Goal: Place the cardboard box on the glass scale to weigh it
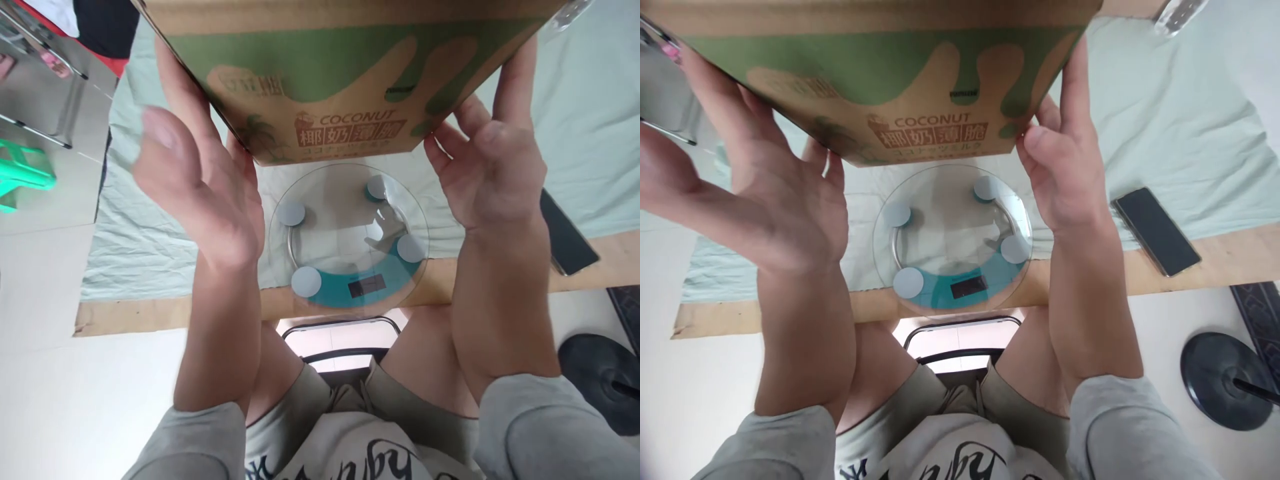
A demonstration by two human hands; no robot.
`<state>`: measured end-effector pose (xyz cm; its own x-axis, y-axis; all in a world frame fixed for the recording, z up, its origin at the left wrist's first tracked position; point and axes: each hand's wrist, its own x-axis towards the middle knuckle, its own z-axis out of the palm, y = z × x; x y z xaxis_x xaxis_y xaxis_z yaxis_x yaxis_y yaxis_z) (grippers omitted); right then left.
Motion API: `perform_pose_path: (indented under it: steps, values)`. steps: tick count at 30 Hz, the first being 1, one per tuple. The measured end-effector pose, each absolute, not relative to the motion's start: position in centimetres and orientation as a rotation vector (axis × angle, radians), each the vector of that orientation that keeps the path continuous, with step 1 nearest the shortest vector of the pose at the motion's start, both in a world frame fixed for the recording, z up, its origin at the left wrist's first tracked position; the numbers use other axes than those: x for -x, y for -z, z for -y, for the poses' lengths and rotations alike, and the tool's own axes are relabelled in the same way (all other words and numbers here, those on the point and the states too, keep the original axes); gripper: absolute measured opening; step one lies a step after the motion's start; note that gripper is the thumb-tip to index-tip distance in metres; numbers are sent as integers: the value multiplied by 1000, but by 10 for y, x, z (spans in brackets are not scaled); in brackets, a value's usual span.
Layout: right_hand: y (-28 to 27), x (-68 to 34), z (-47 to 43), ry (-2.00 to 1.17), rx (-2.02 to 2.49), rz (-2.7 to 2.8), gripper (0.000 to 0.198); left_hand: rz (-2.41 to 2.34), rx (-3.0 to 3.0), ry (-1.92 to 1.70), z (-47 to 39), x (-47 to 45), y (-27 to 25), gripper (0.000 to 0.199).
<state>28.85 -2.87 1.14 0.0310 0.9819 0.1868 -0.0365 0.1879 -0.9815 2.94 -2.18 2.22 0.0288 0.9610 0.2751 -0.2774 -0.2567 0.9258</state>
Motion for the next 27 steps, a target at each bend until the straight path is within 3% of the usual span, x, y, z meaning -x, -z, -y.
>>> perform_pose_path:
  steps: [1,4,9,16,21,24,27]
  values:
    - [-13,-292,41,-1075,1042,1256,77,-807,-1279,-1447,30,-26,-20,56]
    - [-10,-304,77,-1085,1054,1315,77,-806,-1406,-1328,63,-16,-11,93]
    - [-1,-316,133,-1132,1112,1383,92,-839,-1338,-1313,135,-13,5,87]
    - [8,-314,170,-1232,1137,1312,83,-881,-1308,-1313,175,-12,48,100]
    - [22,-317,173,-1291,1122,1138,71,-933,-1294,-1324,173,-11,50,91]
    - [30,-324,162,-1206,1210,957,60,-1078,-1207,-1392,157,-2,45,73]
    - [36,-332,132,-934,1229,739,31,-1203,-1066,-1549,114,14,47,48]
